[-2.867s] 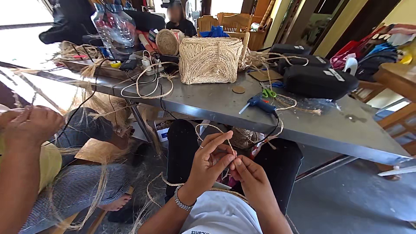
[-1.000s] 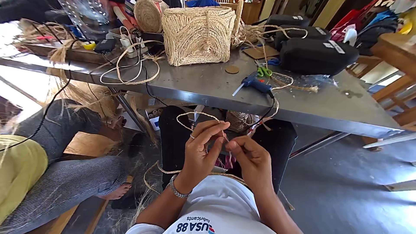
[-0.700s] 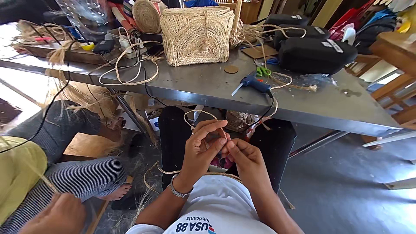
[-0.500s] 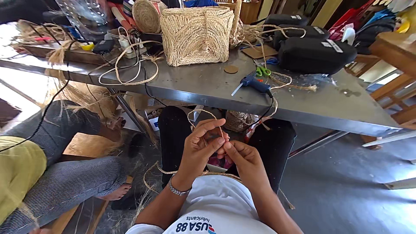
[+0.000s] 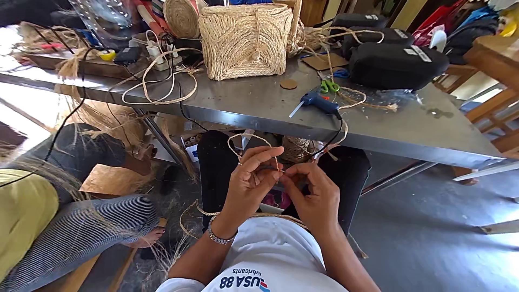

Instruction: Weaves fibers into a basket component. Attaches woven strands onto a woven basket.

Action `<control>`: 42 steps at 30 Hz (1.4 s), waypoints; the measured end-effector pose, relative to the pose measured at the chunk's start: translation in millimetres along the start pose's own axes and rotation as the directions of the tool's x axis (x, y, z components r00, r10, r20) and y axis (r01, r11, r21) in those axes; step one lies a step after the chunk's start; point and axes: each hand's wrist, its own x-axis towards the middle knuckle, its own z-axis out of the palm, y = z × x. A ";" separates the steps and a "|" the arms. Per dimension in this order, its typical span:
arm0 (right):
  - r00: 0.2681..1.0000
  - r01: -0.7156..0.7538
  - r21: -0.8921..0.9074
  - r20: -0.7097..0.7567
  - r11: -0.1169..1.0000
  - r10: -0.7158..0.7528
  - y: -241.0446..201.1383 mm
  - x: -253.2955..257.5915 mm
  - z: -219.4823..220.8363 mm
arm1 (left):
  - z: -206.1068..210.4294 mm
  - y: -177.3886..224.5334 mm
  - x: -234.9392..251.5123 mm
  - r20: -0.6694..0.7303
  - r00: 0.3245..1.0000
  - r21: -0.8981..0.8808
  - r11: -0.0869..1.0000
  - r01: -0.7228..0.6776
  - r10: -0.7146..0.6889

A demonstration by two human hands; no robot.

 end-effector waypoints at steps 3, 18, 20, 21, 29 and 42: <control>0.998 0.043 -0.078 -0.036 0.996 -0.046 -1.9 1.1 -2.8 | 1.9 1.6 0.3 0.012 0.998 0.076 0.996 -0.054 0.054; 0.992 -0.122 0.122 0.056 0.985 0.116 -9.2 -1.0 -7.3 | 4.2 -3.2 -2.0 -0.018 0.983 0.286 0.943 -0.170 0.182; 0.986 -0.158 0.176 0.086 0.972 0.145 -10.7 -1.3 -7.6 | 5.6 -1.8 -2.7 -0.028 0.984 0.258 0.952 -0.164 0.177; 0.983 -0.173 0.198 0.103 0.965 0.155 -11.3 -1.4 -7.8 | 6.4 -0.6 -2.9 -0.033 0.985 0.240 0.958 -0.159 0.171; 0.979 -0.181 0.204 0.127 0.962 0.157 -13.8 -3.0 -4.8 | 8.0 1.7 -2.4 -0.059 0.996 0.059 0.996 -0.061 0.065; 0.961 -0.150 0.014 0.236 0.989 0.143 -7.8 -7.0 -8.9 | -5.7 6.1 2.1 -0.033 0.999 -0.264 0.964 0.032 -0.043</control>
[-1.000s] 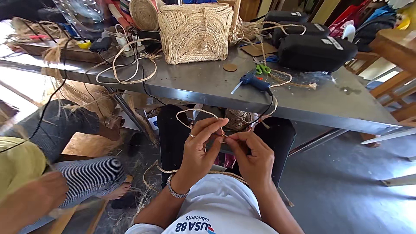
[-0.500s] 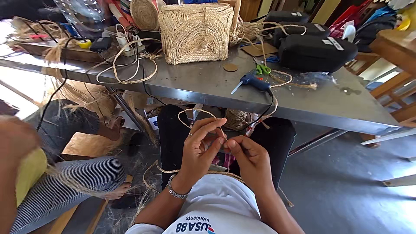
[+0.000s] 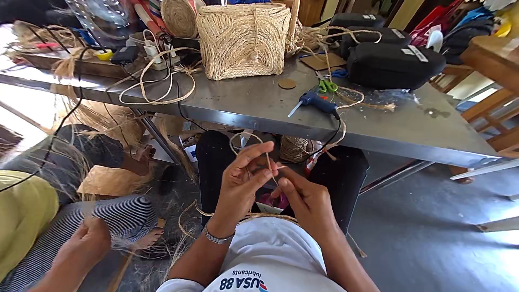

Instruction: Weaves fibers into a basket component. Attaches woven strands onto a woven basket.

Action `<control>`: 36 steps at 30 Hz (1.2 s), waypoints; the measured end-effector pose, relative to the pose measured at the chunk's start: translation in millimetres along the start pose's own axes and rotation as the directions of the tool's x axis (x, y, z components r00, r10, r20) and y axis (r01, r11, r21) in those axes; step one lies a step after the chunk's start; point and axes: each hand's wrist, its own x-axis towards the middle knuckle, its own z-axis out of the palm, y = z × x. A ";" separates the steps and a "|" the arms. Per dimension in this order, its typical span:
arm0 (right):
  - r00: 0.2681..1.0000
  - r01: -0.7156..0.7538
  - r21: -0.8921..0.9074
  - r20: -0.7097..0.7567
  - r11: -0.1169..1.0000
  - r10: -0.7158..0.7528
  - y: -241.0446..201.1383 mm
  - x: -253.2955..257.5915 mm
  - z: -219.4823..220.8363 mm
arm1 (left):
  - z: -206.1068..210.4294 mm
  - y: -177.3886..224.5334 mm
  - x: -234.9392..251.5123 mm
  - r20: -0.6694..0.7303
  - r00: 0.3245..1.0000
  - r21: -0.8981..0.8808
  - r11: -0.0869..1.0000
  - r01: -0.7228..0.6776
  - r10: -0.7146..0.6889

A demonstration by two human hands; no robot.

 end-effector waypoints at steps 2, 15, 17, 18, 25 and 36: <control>0.997 -0.073 -0.040 0.012 0.997 0.073 15.0 -1.9 -12.3 | -13.0 10.1 5.4 -0.057 0.996 0.092 0.994 -0.064 0.070; 0.789 -0.432 -0.343 -0.592 0.834 0.165 54.4 -44.2 -142.1 | -110.8 55.2 15.2 -0.361 0.872 0.543 0.834 -0.093 0.332; 0.850 -0.253 -0.330 -0.524 0.909 0.046 42.0 -29.3 -115.3 | -75.0 41.5 15.2 -0.234 0.944 0.561 0.826 -0.064 0.232; 0.886 -0.150 -0.292 -0.464 0.944 -0.003 35.7 -20.6 -97.2 | -56.7 31.7 14.4 -0.174 0.970 0.547 0.836 -0.050 0.172; 0.986 0.104 0.045 -0.133 0.994 -0.097 9.8 9.5 0.1 | -1.0 -10.3 2.0 0.018 1.000 0.300 0.954 -0.003 -0.003; 0.967 0.104 -0.028 -0.230 0.994 -0.108 8.9 10.0 7.7 | 4.1 -14.7 -1.5 0.034 0.998 0.350 0.934 -0.068 0.060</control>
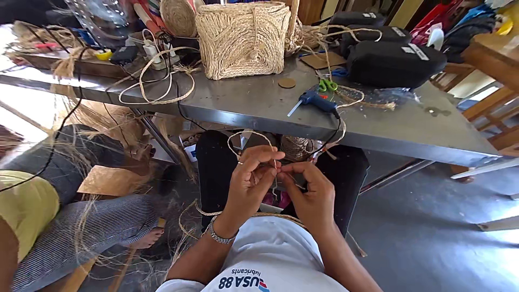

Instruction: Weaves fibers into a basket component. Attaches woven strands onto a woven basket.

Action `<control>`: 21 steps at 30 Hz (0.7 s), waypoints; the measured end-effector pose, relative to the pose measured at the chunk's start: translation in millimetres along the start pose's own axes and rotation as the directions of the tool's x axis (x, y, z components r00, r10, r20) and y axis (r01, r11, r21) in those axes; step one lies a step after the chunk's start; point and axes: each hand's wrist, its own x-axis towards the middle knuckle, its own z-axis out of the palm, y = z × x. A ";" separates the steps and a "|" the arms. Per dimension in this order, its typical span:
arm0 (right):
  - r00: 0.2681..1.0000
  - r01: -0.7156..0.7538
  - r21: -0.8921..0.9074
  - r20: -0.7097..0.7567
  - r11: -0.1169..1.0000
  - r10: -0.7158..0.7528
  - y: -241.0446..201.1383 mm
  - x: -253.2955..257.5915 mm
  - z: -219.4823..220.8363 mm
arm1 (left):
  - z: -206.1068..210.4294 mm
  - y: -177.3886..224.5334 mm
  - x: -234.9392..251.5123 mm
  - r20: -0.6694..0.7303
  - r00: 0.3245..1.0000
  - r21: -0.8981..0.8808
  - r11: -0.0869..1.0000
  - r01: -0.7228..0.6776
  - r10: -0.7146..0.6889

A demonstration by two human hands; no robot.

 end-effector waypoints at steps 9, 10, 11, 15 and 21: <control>0.997 0.039 -0.158 -0.055 0.987 -0.048 1.6 0.8 -1.4 | 3.4 1.4 -1.2 -0.016 0.999 0.080 0.996 -0.028 0.030; 0.996 0.044 -0.179 -0.066 0.983 -0.057 1.8 1.2 -1.5 | 3.7 1.4 -1.0 -0.021 0.999 0.083 0.996 -0.034 0.036; 0.995 0.052 -0.199 -0.077 0.979 -0.068 2.1 1.8 -1.7 | 4.0 1.4 -0.7 -0.024 0.999 0.085 0.996 -0.040 0.042; 0.989 0.085 -0.250 -0.099 0.965 -0.113 2.5 3.6 -3.2 | 3.6 2.3 -0.1 -0.039 0.997 0.111 0.992 -0.066 0.071; 0.990 0.102 -0.245 -0.068 0.964 -0.122 -3.5 4.5 -5.1 | 1.6 -4.0 0.1 -0.052 0.983 0.239 0.958 -0.161 0.178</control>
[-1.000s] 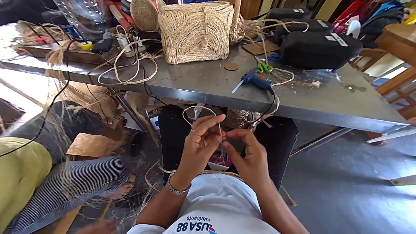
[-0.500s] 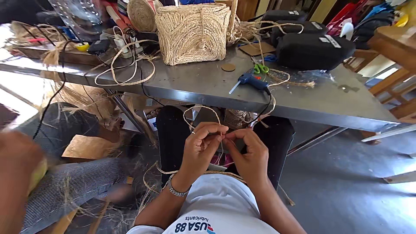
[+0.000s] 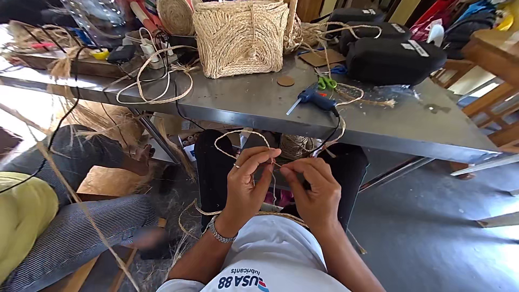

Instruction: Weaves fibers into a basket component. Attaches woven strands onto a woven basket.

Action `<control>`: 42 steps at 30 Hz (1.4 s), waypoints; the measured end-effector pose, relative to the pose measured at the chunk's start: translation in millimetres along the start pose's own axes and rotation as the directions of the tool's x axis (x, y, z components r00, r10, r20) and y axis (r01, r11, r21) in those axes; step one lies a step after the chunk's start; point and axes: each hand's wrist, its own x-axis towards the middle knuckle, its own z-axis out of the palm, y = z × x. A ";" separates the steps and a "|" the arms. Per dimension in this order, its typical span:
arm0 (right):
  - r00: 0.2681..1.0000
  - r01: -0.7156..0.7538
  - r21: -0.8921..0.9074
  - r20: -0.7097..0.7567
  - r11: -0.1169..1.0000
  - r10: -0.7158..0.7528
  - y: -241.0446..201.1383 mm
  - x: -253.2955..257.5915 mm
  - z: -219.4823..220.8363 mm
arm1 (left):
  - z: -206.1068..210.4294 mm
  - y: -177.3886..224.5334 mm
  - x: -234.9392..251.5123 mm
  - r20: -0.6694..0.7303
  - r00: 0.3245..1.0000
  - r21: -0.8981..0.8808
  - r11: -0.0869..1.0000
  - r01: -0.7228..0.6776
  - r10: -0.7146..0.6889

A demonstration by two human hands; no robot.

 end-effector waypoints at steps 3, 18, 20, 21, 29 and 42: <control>0.999 -0.036 0.065 0.032 0.997 0.034 -1.9 -0.3 -0.1 | 1.8 -1.5 -0.5 -0.022 0.999 0.011 1.000 -0.030 0.030; 0.923 -0.380 0.512 0.267 0.770 0.278 -14.9 -6.1 -0.6 | 7.7 4.6 -2.9 0.010 0.995 -0.288 0.952 0.102 -0.104; 0.899 -0.436 0.560 0.310 0.705 0.310 -15.8 -7.5 0.8 | 8.6 5.0 -3.6 0.034 0.992 -0.398 0.909 0.125 -0.121; 0.889 -0.457 0.584 0.327 0.671 0.321 -16.0 -8.1 1.9 | 8.8 5.2 -3.8 0.042 0.991 -0.431 0.892 0.133 -0.128; 0.972 -0.217 0.267 0.147 0.939 0.183 -0.4 -11.5 3.2 | -1.0 1.9 0.9 0.013 0.979 -0.350 0.917 0.193 -0.202; 0.996 -0.065 0.136 0.071 0.989 0.055 -0.4 -2.3 2.1 | -0.7 6.6 -0.1 0.101 0.980 -0.224 0.956 0.190 -0.171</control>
